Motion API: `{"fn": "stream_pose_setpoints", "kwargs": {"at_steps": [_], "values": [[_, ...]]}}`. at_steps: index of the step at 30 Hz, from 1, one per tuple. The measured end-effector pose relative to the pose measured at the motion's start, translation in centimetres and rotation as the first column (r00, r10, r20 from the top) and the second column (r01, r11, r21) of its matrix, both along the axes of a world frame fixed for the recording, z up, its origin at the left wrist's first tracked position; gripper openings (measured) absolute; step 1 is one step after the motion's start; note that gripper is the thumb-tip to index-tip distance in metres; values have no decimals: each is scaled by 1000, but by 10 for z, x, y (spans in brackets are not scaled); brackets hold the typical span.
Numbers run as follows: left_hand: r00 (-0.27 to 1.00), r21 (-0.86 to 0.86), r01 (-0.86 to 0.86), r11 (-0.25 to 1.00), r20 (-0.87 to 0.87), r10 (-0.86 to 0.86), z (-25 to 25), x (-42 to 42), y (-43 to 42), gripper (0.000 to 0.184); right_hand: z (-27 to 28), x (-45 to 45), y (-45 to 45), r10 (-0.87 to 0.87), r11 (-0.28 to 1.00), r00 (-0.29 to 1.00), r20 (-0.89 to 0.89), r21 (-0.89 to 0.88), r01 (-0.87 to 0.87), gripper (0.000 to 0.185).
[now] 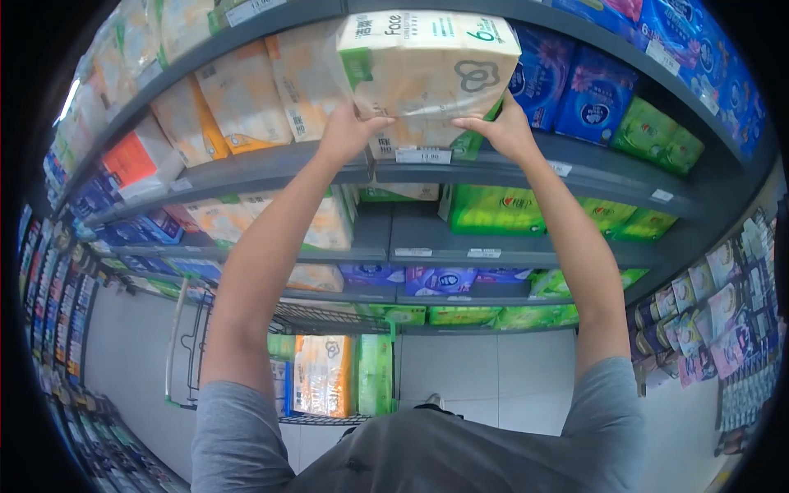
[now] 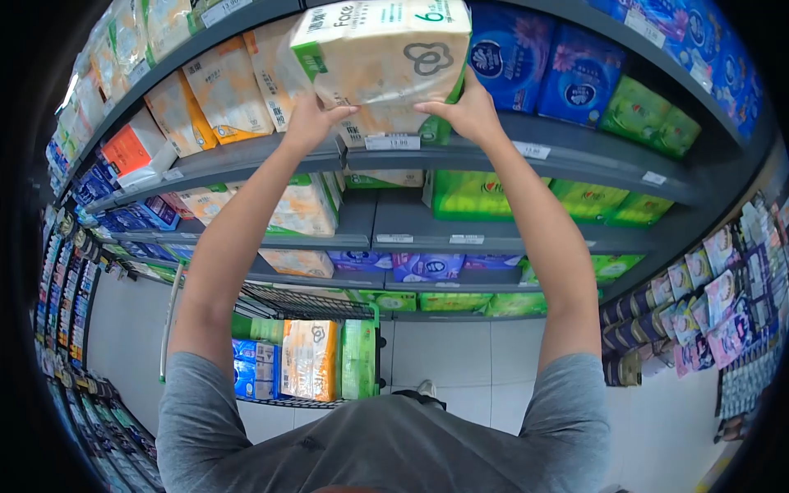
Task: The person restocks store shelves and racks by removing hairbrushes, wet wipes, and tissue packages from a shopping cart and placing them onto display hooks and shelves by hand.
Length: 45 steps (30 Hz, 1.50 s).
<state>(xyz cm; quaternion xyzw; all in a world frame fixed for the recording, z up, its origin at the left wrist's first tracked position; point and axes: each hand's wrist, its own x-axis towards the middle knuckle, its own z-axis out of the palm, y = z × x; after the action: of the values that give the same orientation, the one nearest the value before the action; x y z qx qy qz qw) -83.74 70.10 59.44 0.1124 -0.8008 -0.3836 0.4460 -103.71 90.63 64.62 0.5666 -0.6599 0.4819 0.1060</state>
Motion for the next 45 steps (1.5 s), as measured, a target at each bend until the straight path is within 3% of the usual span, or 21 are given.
{"fn": "stream_pose_setpoints", "kwargs": {"at_steps": [2,4,7,9,11,13,18,20,22,24,25,26,28,30,31,32,35,36,38,41,45], "values": [[984,126,77,989,-168,-55,1,-5,16,57,2,-9,-6,10,1000,999,50,18,-11,90],[992,57,31,998,-120,-24,-7,-22,-3,65,2,-20,-16,-14,997,990,142,74,4,89],[987,180,71,981,-157,-43,-16,-39,-4,63,-4,-23,-30,-17,998,968,249,63,2,86],[984,93,-8,996,-179,25,-18,-46,-2,61,-5,-22,-31,-37,997,973,229,76,20,87],[979,109,61,992,-198,-39,-17,-46,-3,63,-11,-21,-30,-57,995,976,211,92,38,88],[972,137,125,983,-215,-94,-15,-41,2,64,-24,-26,-29,-75,996,997,19,56,74,92],[962,51,76,996,-267,-60,-20,-50,-7,64,-27,-32,-30,-123,987,992,26,109,120,92],[964,-45,122,991,-234,-129,-19,-38,-11,60,-28,-32,-29,-131,982,991,33,141,125,84],[985,-41,-163,986,51,165,-20,-5,17,56,-35,-10,-18,-221,973,967,-127,46,228,76],[934,-217,-341,915,-187,304,-55,11,31,43,-58,17,-7,-479,877,742,-469,-280,389,68],[901,-271,-355,895,-354,250,-78,28,40,50,-79,36,2,-439,894,769,-464,-312,321,65],[925,-181,-313,932,-283,256,-94,56,60,50,-96,55,13,-407,898,790,-458,-361,252,62],[889,-180,-364,914,-359,284,-159,89,70,42,-152,85,36,-210,967,906,-369,-216,136,49],[929,63,-322,945,-172,328,-248,130,90,39,-224,113,61,-158,985,950,-270,24,171,35],[933,45,-358,933,-3,359,-295,155,99,39,-274,116,75,-133,977,989,-70,159,143,34],[911,202,-394,897,219,351,-342,183,114,37,-330,113,92,-175,926,981,-80,327,191,34],[728,426,-604,673,638,249,-477,268,161,40,-443,162,142,-223,728,956,192,685,32,33],[664,331,-641,693,691,284,-520,297,179,40,-457,195,147,-279,636,931,236,772,-6,32],[583,361,-717,597,779,229,-548,337,203,37,-495,241,153,-259,673,848,462,716,-185,31],[569,314,-727,611,774,279,-555,370,209,38,-517,303,133,-237,621,733,638,679,-390,31],[599,313,-719,620,732,325,-592,386,191,39,-567,337,102,-132,536,712,690,654,-534,39]]}}
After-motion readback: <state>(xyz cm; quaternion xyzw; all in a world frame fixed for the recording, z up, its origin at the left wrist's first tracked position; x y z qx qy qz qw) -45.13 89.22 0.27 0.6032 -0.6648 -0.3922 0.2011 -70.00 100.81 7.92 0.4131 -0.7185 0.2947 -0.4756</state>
